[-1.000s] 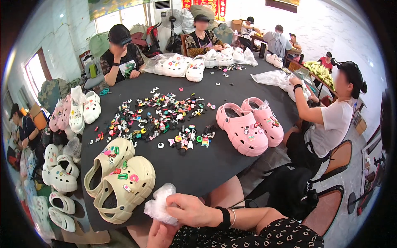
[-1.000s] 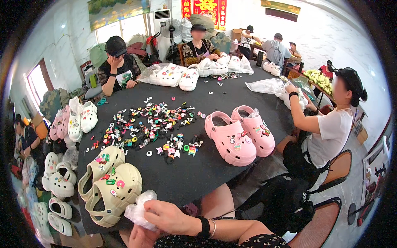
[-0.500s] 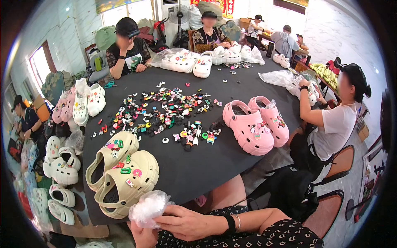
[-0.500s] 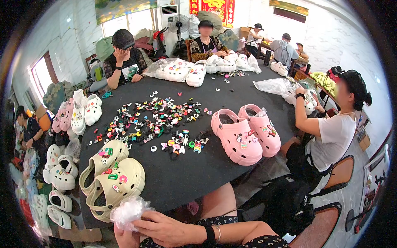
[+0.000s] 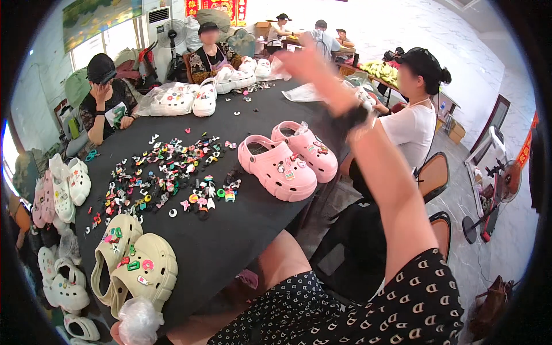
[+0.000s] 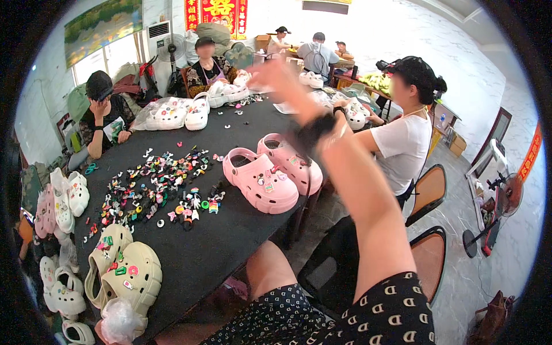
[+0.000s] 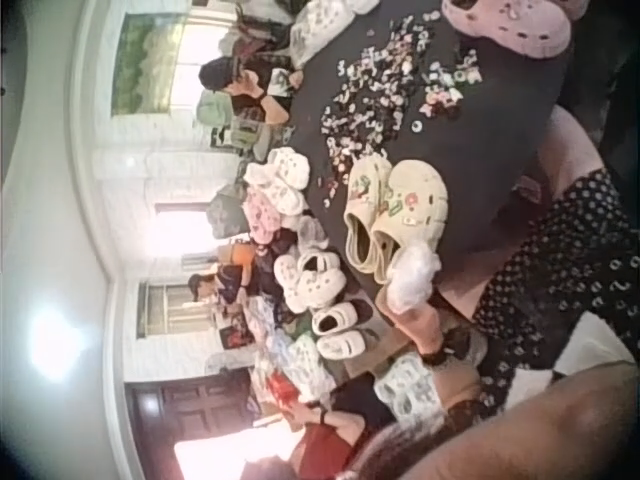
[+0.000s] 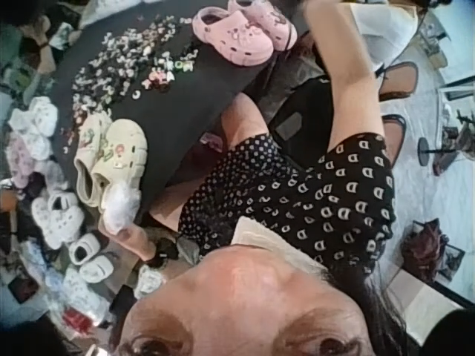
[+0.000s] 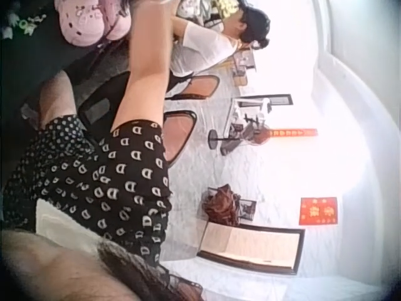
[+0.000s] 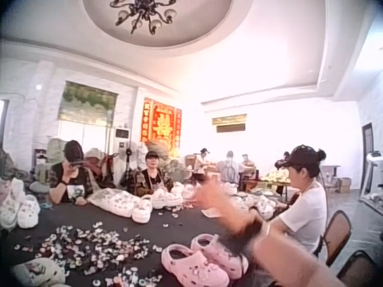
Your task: Decorating clog-style shoes with colorful charms and packaging them.
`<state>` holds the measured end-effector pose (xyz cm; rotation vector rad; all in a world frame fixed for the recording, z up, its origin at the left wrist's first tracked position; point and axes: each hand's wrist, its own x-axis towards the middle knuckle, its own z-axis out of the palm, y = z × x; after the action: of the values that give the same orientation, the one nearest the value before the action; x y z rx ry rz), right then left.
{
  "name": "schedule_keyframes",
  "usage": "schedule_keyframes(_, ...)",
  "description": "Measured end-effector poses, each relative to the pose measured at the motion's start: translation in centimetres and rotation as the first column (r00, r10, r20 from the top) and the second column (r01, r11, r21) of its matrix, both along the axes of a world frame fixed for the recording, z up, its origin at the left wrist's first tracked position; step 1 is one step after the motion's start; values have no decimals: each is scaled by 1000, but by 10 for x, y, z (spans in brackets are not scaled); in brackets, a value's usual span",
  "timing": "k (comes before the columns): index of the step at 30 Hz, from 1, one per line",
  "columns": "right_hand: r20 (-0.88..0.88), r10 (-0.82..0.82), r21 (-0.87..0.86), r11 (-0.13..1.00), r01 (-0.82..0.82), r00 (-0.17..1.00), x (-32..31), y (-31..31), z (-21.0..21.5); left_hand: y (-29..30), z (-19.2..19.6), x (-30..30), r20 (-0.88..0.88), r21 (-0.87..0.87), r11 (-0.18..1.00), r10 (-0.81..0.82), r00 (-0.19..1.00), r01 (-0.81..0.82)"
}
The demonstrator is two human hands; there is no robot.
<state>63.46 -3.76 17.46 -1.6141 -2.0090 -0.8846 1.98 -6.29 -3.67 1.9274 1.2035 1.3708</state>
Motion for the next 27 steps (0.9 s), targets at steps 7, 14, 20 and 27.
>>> schedule_keyframes(7, -845, 452, 522, 814, -257, -286, 140, -81, 2, 13, 13, 8, -6, 16, 994, 107, 994, -107)
schedule_keyframes(14, -906, -60, -234, 896, -377, 418, -139, -30, -156, 44, 13, -38, -4, 164, 948, 278, 960, -274)
schedule_keyframes(20, -734, 236, -161, 850, -501, 637, -227, -4, -232, 66, 39, -44, -12, 183, 947, 269, 963, -262)
schedule_keyframes(27, -684, 225, -133, 897, -422, 694, -239, 13, -288, 117, 56, -23, -280, 196, 929, 361, 889, -315)
